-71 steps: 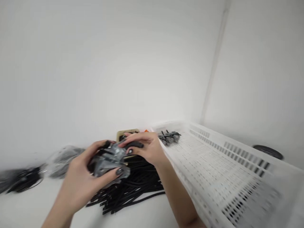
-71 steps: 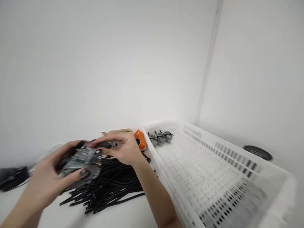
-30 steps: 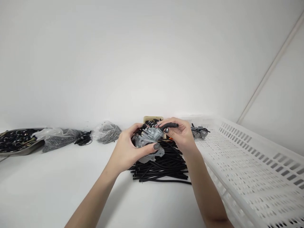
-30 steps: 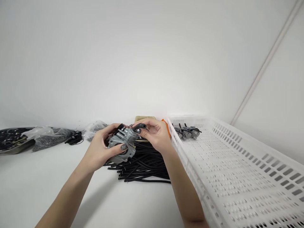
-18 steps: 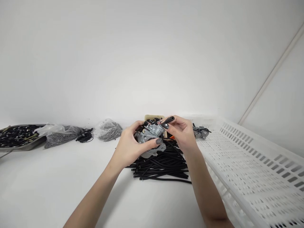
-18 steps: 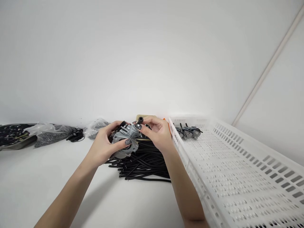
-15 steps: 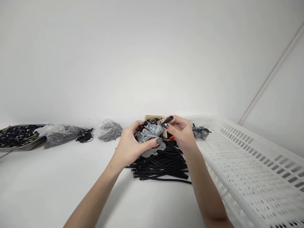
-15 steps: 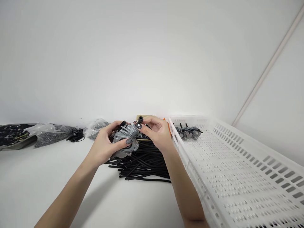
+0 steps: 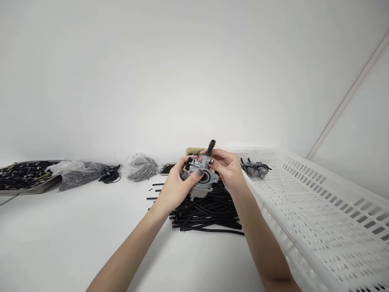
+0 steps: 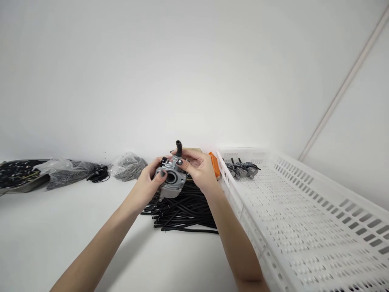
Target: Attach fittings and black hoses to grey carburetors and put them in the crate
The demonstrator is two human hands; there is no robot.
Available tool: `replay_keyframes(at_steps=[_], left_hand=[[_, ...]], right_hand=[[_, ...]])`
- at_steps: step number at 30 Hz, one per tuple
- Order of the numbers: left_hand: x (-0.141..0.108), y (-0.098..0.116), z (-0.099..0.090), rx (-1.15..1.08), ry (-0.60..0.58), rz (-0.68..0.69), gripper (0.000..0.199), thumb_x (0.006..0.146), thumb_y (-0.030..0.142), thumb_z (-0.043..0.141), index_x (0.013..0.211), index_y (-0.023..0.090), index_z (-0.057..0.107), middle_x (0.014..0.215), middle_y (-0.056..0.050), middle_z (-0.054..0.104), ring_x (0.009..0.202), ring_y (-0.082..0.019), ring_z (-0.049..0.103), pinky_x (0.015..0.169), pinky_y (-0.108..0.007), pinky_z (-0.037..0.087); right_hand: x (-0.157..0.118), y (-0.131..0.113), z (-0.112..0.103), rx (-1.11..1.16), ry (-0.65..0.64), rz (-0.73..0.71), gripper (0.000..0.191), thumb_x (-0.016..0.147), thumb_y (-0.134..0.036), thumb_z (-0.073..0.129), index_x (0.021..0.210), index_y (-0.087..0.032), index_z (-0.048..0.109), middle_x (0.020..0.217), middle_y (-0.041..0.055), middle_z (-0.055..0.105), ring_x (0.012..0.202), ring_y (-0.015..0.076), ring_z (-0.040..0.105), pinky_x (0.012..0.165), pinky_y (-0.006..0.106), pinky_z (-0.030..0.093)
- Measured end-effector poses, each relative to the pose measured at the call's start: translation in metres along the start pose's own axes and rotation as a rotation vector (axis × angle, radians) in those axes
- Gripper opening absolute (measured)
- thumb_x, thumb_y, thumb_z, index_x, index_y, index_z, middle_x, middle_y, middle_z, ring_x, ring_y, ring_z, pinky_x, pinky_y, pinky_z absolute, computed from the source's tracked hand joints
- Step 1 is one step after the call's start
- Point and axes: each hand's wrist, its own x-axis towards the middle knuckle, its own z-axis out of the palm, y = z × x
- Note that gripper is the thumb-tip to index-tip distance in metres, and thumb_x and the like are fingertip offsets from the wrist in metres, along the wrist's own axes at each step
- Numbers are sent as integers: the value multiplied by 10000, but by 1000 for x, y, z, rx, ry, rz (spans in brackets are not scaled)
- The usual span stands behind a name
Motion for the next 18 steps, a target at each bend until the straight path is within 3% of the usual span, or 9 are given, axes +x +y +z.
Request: replay_keyframes(at_steps=[3,6,9,13,15,18], left_hand=[[5,-13,-1,-215,-155,-117,826,769,855,616,1303,225,638,1353,-143,676,1227,-335,645,905,-372,548],[9,-32,2,-446,-302,-267,897,655,867,715,1280,227,649,1235,-158,729,1204,-358,669,907,-420,566],[10,-47,10,-651,-379,-357,958,534,851,804,1188,167,659,1085,-176,766,1077,-385,724,867,-483,582],[9,-43,18,-750,-262,-381,872,545,797,841,1118,165,656,936,-131,778,825,-344,769,660,-410,613],[9,-31,17,-772,-150,-361,779,650,751,812,1168,189,656,951,-111,780,768,-310,770,593,-371,614],[13,-11,5,-830,102,-309,566,844,645,695,1182,192,672,1072,-104,775,818,-270,778,654,-359,650]], right_hand=[[1,3,-2,84,31,46,368,687,-473,921,936,-221,824,936,65,816,867,232,772,817,353,623],[1,3,-2,133,10,72,361,672,-460,931,920,-219,828,873,61,817,822,228,778,766,339,628],[2,3,0,95,-25,71,350,687,-445,925,935,-217,832,982,86,828,896,246,788,803,351,630],[6,6,-4,-57,8,22,359,712,-447,909,970,-210,829,1055,101,824,1007,270,777,936,407,610],[10,11,-12,-165,74,-19,365,760,-467,868,1018,-214,820,1075,96,821,1053,268,764,978,426,595],[17,20,-28,-342,161,-52,314,863,-441,768,1083,-220,799,1131,90,808,1117,256,741,1035,441,559]])
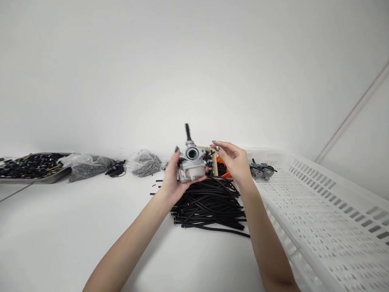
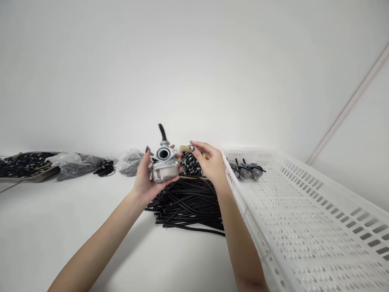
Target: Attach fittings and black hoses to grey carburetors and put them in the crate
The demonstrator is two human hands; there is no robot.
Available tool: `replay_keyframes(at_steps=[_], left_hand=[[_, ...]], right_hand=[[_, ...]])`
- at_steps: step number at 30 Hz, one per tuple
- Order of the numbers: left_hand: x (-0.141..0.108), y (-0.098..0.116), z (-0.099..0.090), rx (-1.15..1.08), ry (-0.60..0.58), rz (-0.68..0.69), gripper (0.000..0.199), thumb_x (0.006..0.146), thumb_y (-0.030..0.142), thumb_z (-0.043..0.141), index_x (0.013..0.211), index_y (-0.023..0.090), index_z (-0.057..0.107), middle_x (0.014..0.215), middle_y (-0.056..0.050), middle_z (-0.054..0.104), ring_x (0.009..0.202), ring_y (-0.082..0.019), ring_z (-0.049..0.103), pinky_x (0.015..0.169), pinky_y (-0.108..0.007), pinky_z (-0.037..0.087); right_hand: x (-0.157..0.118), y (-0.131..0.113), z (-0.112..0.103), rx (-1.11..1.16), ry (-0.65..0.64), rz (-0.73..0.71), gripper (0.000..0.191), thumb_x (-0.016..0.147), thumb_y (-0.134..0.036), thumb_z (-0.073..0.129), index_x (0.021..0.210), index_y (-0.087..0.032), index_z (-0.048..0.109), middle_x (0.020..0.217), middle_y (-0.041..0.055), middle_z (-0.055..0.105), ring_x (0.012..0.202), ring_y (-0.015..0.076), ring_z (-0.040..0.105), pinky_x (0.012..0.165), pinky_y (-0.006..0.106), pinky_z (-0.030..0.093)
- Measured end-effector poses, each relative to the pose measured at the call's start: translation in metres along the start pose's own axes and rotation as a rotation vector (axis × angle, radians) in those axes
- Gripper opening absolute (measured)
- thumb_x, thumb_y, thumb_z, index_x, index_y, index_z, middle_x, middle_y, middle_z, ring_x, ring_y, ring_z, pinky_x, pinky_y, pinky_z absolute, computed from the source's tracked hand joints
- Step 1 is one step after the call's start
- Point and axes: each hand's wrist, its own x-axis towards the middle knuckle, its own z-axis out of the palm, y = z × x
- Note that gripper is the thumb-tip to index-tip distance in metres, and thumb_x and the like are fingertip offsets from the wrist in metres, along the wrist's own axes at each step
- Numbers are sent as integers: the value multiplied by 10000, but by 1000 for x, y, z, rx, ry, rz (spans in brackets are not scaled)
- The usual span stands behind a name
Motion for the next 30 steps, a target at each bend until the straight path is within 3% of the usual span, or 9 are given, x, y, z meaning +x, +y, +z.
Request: replay_keyframes(at_steps=[3,6,10,14,19,25,27,30], left_hand=[[1,26,-4,-136,263,146,477,938,577,611,1178,170,672,1044,-94,767,867,-233,777,723,-328,665],[1,50,-15,-258,457,249,476,950,602,585,1155,182,675,960,-73,754,866,-186,765,715,-237,651],[-5,73,-30,-343,549,345,470,925,646,590,1074,212,693,942,-64,742,930,-179,759,712,-176,631],[-11,82,-35,-369,565,420,447,928,645,588,1041,224,691,931,-56,745,945,-177,754,705,-179,632],[-10,79,-32,-362,583,441,432,933,632,586,1032,222,679,919,-47,739,909,-164,751,710,-175,622],[-5,74,-27,-319,576,399,426,949,608,564,1043,203,658,868,-41,723,823,-150,742,676,-182,616],[-4,72,-26,-344,592,383,422,947,597,581,1048,195,662,863,-40,724,827,-159,746,674,-192,623],[-3,71,-24,-392,602,368,429,941,585,612,1063,179,678,871,-39,734,823,-170,748,673,-211,633]], right_hand=[[6,15,-7,-213,-34,33,228,913,-323,693,1093,-216,783,1160,85,798,1112,239,738,1053,434,537],[7,29,-2,-486,-241,117,241,947,-218,610,1132,-207,764,1168,83,792,1081,215,739,1018,389,545],[4,54,15,-659,-553,209,137,894,-165,670,935,-201,796,983,72,816,915,212,758,846,317,565],[-2,82,30,-723,-714,256,53,780,-168,798,788,-199,755,824,32,785,777,193,725,690,264,506],[-9,100,40,-824,-701,256,56,822,-157,739,841,-184,694,852,39,750,782,180,673,680,258,447],[-7,92,38,-892,-622,200,103,822,-125,669,750,-188,631,854,56,729,819,201,662,685,269,410],[-4,85,33,-896,-571,171,61,830,-136,663,838,-191,640,881,54,727,849,208,663,709,272,418],[1,73,25,-899,-469,140,252,862,-147,629,1110,-193,625,897,41,721,837,210,662,729,281,431]])
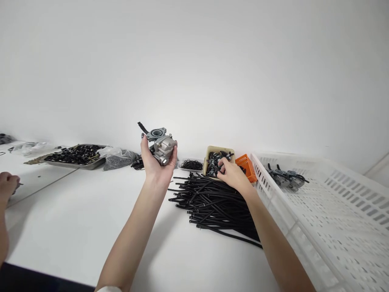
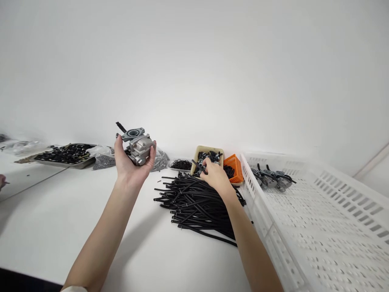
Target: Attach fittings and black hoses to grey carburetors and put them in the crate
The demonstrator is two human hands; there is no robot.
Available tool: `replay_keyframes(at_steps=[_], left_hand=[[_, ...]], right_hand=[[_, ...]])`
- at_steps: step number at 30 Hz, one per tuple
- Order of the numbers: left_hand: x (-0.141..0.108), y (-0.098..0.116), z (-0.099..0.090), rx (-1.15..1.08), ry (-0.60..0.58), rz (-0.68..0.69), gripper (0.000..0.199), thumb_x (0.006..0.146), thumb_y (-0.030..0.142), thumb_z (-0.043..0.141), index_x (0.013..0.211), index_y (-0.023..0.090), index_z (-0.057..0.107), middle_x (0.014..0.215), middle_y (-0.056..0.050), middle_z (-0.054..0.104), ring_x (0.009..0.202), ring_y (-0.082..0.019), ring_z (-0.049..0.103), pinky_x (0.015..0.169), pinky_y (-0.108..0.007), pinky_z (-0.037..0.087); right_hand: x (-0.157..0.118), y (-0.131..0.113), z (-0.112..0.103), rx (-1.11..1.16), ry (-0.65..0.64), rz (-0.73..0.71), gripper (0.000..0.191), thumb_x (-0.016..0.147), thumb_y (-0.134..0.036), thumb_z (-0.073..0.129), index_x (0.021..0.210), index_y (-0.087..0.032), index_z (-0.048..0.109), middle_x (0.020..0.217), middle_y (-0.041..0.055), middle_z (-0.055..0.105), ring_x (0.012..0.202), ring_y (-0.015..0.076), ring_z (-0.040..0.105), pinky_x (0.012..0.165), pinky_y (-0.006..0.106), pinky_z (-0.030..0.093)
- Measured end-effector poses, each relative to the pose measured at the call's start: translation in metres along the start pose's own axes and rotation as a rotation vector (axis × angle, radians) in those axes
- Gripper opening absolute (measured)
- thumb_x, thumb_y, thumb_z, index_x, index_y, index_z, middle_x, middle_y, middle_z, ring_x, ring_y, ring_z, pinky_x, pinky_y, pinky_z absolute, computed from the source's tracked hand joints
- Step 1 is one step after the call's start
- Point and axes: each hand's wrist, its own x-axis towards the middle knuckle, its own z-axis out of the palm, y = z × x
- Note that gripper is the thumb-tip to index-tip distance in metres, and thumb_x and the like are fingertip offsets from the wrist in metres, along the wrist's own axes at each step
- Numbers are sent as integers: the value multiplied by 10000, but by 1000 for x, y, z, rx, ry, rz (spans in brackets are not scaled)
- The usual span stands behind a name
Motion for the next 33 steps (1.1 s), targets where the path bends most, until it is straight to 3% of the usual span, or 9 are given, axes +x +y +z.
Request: replay_keyframes(at_steps=[6,9,11,14,16,20,23,27,33], left_hand=[[2,-3,-1,13,-19,-10,445,949,586,602,1087,171,686,874,-39,739,809,-173,752,659,-218,636],[2,-4,-1,17,-20,-13,441,950,582,605,1088,171,685,866,-48,738,806,-175,751,654,-222,638],[2,-4,-1,14,-12,-18,434,947,577,615,1083,172,689,869,-46,742,801,-176,750,651,-227,638],[0,-6,-2,26,-20,-9,415,952,563,617,1073,175,695,886,-36,748,792,-170,746,645,-227,633],[-2,-11,-2,55,-47,17,395,959,548,611,1069,178,695,898,-36,747,789,-169,744,639,-228,628],[-6,-26,-6,190,-129,115,371,928,521,653,1076,184,699,957,-52,747,799,-179,739,643,-247,627],[-9,-35,-10,316,-215,176,394,863,516,719,1101,203,697,1048,-69,746,886,-212,743,687,-284,638],[-13,-39,-13,426,-286,232,472,799,497,777,1186,253,661,1176,-65,722,1023,-258,733,680,-293,633],[-16,-42,-13,468,-305,238,587,772,502,798,1284,297,597,1176,-59,721,1028,-278,736,650,-289,617]], right_hand=[[-3,-1,-16,5,85,19,253,879,-129,580,1113,-183,659,891,55,731,818,218,671,758,309,460],[-5,-7,-18,83,139,-29,350,878,-137,584,1220,-199,625,883,34,725,816,210,675,773,314,490],[-10,-12,-24,230,334,-71,396,897,-168,573,1290,-213,587,894,29,713,788,200,669,759,319,513],[-21,-19,-40,518,741,-153,268,939,-244,577,1195,-234,654,955,48,717,798,192,674,755,327,549],[-29,-22,-51,717,879,-229,226,975,-297,568,1143,-247,709,1039,63,741,854,194,694,785,344,573],[-33,-28,-60,1074,839,-316,324,898,-298,720,1222,-308,716,1186,40,762,907,189,731,802,349,606],[-28,-35,-52,1176,765,-292,270,818,-327,830,1070,-270,751,938,24,790,780,165,722,730,310,597],[-26,-49,-38,1262,674,-217,308,876,-509,767,871,-210,693,567,-42,640,553,115,625,588,249,523],[-32,-70,-26,1353,473,-206,372,893,-577,715,880,-224,599,586,-40,670,518,116,634,528,231,490]])
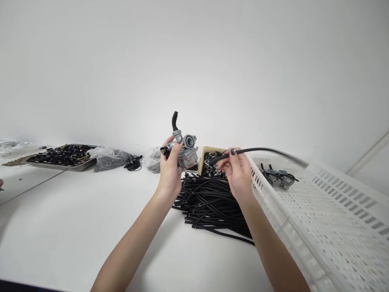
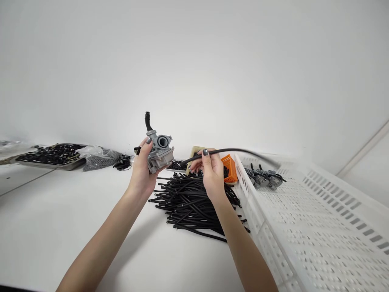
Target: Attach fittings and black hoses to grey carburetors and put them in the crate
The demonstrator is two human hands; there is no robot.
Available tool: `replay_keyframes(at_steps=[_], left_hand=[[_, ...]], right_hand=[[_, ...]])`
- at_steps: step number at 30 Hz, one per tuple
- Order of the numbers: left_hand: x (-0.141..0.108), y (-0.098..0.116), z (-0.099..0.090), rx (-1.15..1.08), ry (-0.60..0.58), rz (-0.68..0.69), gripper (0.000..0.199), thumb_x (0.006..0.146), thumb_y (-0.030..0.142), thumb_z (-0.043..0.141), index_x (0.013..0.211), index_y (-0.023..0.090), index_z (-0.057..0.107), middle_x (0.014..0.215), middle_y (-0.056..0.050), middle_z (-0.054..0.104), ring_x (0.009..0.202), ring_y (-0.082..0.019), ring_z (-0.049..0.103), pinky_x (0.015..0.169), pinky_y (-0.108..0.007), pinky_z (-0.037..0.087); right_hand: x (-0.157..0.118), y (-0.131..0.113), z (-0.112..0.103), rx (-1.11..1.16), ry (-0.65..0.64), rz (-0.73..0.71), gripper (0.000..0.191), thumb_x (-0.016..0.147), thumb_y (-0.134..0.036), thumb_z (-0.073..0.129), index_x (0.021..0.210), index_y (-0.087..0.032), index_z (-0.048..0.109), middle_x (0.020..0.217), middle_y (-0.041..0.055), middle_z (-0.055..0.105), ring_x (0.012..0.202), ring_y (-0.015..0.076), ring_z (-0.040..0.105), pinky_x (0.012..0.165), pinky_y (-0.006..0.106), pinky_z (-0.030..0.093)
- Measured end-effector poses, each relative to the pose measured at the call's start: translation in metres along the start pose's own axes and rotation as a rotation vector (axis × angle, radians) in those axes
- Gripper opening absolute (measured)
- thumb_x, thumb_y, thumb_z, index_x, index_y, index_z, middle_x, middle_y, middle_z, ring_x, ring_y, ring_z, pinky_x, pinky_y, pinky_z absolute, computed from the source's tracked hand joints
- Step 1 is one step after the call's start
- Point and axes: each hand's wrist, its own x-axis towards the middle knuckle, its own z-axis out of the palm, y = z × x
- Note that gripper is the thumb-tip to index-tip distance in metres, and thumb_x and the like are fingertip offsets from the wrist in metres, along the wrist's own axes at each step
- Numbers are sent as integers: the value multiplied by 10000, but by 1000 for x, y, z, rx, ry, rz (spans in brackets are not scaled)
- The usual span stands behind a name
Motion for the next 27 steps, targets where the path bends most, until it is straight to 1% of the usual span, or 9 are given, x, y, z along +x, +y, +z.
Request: replay_keyframes(at_steps=[5,7,10,14,16,19,21,24,27], left_hand=[[-3,-2,1,21,-10,-12,631,743,493,827,1296,312,584,1142,-50,725,974,-255,734,607,-253,580],[-4,-3,2,25,-7,-7,645,738,487,834,1305,312,580,1135,-49,723,968,-244,727,611,-247,576],[-7,-3,2,22,-10,2,661,731,488,841,1308,303,579,1126,-53,722,963,-243,723,597,-242,568],[-10,-1,3,-2,-68,-19,634,745,480,828,1296,283,584,1091,-62,728,968,-266,727,601,-264,582],[-11,0,3,-8,-92,-32,614,757,481,818,1289,282,586,1087,-64,730,972,-272,728,622,-280,597],[-10,1,3,0,-81,-26,609,770,482,808,1301,285,584,1116,-66,724,988,-277,728,643,-292,609],[-9,2,2,1,-67,-15,604,777,481,801,1304,283,581,1136,-68,718,998,-279,729,669,-306,617],[-9,3,3,-3,-43,-2,592,777,485,801,1288,282,578,1148,-63,716,1008,-279,731,705,-324,625],[-11,4,3,-5,-51,-1,590,776,489,803,1276,272,576,1146,-64,720,1014,-279,734,725,-328,626]], right_hand=[[-3,1,5,13,-58,19,356,917,-569,684,895,-225,594,632,-20,722,532,122,636,538,243,506],[-2,2,4,15,-89,33,351,925,-566,674,896,-221,617,640,-16,725,544,120,639,547,242,510],[-2,6,2,-49,-133,52,306,904,-512,724,907,-212,664,672,-9,731,587,115,652,576,232,517],[-2,18,4,-145,-184,96,272,854,-449,784,959,-210,709,734,6,744,659,145,686,631,269,559],[-2,21,5,-162,-164,104,275,857,-447,776,978,-205,726,771,22,754,688,162,702,647,290,568],[-2,15,1,-139,-95,51,243,895,-430,748,987,-206,735,763,26,753,683,157,696,643,285,551],[-3,7,-2,-92,-74,8,211,924,-417,726,982,-214,736,737,17,743,672,143,682,638,270,535],[-6,-1,-2,-47,-120,-5,209,936,-423,718,965,-216,735,709,8,724,652,136,664,625,263,528],[-7,1,0,-58,-174,26,231,935,-441,714,961,-212,731,700,4,705,634,140,658,608,269,533]])
